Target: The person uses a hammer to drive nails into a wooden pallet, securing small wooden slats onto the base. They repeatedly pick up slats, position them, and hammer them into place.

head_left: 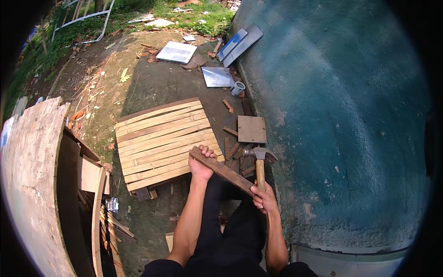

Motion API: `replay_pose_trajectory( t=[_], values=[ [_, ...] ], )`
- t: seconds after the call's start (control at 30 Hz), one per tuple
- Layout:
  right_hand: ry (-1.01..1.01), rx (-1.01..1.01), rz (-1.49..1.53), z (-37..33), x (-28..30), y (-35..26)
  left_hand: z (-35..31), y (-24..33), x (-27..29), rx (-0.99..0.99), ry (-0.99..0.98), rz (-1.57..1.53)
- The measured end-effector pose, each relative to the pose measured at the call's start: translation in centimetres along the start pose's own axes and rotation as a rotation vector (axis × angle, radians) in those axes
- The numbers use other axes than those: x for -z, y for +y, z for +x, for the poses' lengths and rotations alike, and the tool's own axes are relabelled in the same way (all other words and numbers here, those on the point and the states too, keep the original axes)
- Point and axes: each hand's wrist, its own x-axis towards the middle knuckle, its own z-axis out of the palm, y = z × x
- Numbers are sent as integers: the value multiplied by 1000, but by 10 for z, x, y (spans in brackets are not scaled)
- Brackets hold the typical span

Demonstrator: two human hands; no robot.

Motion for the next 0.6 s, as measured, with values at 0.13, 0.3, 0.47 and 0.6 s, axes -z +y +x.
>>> replay_pose_trajectory(
  t=[0.13, 0.3, 0.47, 0.6],
  values=[
    [126, 63, 116, 10, -18, 12, 6, -26, 13, -283, 309, 189],
    [234, 149, 133, 3, -27, 37, -24, -111, 29, -128, 203, 616],
    [333, 138, -83, -22, 0, 25, -45, -139, 86, 161, 84, 816],
    [350, 141, 70, -41, 17, 18, -17, -106, 142, 657, 220, 29]
  ],
)
